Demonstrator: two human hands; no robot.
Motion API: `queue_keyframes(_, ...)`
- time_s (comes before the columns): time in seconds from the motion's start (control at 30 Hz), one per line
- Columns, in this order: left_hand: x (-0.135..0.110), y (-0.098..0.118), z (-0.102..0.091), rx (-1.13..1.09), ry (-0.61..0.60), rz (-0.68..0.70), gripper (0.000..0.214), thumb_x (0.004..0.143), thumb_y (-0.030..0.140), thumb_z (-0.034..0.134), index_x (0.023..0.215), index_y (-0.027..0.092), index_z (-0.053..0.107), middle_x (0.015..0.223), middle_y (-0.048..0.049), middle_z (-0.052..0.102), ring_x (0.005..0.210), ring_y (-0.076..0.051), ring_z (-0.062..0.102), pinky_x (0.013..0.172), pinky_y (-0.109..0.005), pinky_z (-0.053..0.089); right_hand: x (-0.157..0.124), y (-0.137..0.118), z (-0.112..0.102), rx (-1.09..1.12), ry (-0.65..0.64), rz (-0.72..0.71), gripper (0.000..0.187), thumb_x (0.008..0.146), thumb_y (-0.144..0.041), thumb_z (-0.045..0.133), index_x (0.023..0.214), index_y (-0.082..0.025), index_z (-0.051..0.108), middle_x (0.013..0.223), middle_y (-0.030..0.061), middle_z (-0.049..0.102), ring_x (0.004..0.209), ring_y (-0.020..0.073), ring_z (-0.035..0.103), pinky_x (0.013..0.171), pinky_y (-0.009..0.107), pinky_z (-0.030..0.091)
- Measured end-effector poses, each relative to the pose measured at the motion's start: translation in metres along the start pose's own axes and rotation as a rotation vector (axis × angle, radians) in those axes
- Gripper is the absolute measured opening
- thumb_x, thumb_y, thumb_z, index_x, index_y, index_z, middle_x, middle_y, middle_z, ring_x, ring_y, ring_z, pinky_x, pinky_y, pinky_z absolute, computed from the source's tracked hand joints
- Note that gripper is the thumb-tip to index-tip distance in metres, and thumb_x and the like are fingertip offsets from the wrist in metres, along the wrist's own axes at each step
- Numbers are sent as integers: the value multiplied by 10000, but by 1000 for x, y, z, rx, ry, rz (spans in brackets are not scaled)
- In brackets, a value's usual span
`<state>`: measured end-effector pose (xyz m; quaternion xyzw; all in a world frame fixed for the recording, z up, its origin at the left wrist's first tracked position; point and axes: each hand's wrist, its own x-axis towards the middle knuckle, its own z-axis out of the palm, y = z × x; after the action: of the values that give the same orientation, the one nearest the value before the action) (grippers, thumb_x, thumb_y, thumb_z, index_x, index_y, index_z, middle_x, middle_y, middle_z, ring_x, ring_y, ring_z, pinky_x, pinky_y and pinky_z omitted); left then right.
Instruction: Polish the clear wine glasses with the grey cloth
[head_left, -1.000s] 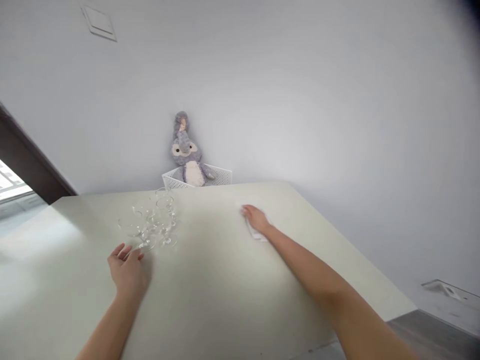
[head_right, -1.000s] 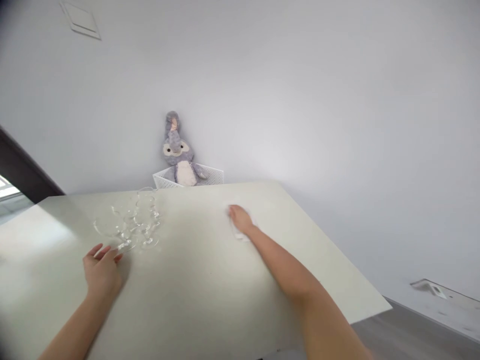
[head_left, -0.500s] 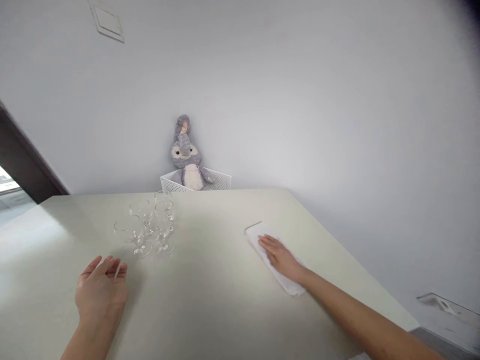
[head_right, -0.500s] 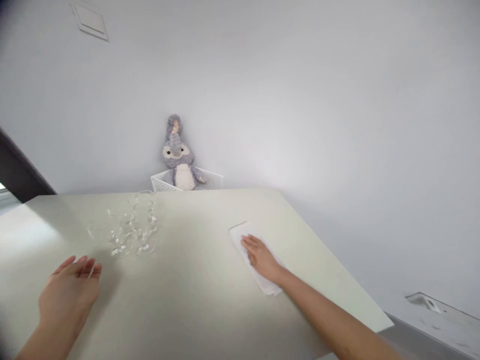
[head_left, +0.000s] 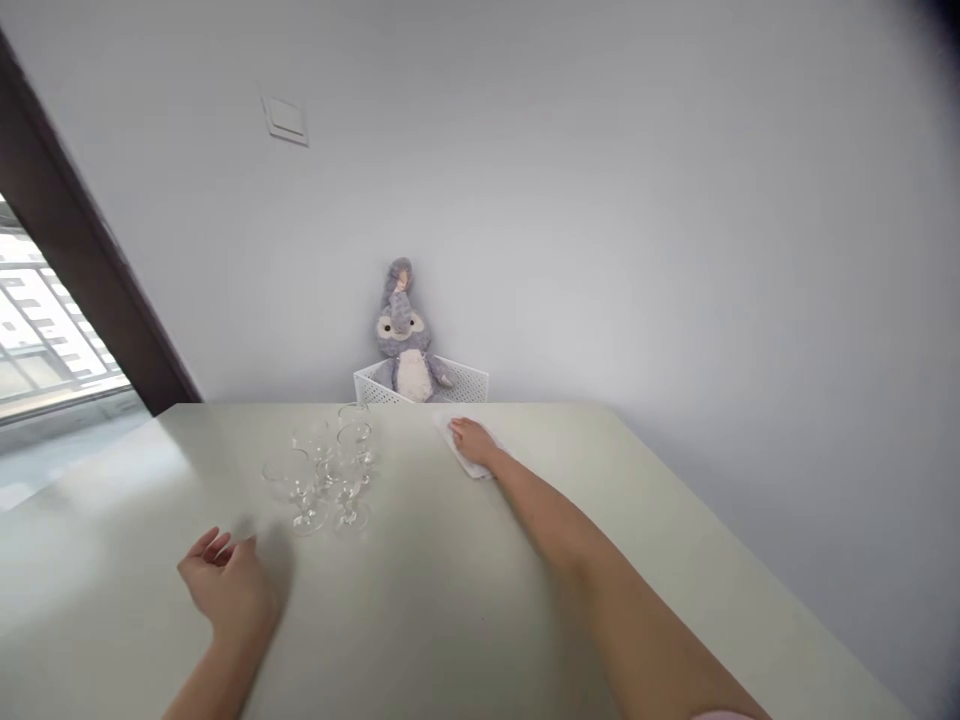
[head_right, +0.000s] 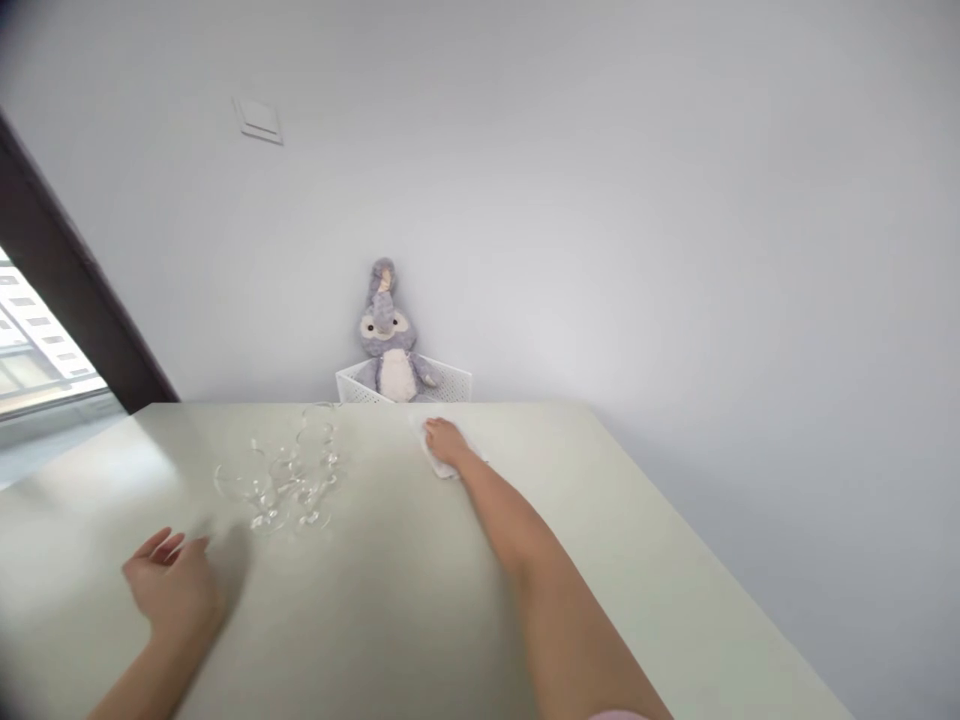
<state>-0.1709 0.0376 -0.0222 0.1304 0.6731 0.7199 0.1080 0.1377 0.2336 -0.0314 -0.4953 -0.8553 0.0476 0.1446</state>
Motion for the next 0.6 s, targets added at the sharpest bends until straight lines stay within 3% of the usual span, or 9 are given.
queue_keyframes(0.13,3,-4,0,30,-19,72,449,578,115,604,999,220,488,864,11,493,719,-132,462,659,-310,378,-9,68,-21,-75,73,197,287,867,-306,483,1118,-170,510,1141,80,523,955,185,545,805,390,467)
queue_keyframes(0.33,8,-7,0,43,-13,95,471,573,120,596,1018,217,477,868,21,456,670,-107,421,623,-284,355,-82,153,-51,-165,83,452,294,863,-308,491,1117,-163,508,1127,81,526,938,183,550,789,384,474)
queue_keyframes(0.47,2,6,-5,33,48,224,434,603,135,593,1016,212,481,843,33,394,622,-81,353,629,-263,339,-138,182,-65,-189,59,561,303,881,-200,394,1130,-129,549,1203,130,522,1108,221,484,941,367,385)
queue_keyframes(0.6,-30,38,-14,-190,-16,355,392,656,136,560,1026,214,459,799,44,362,635,-71,344,656,-224,342,-184,187,-66,-203,50,608,398,858,-171,312,1190,-113,525,1278,120,483,1195,217,418,1001,350,316)
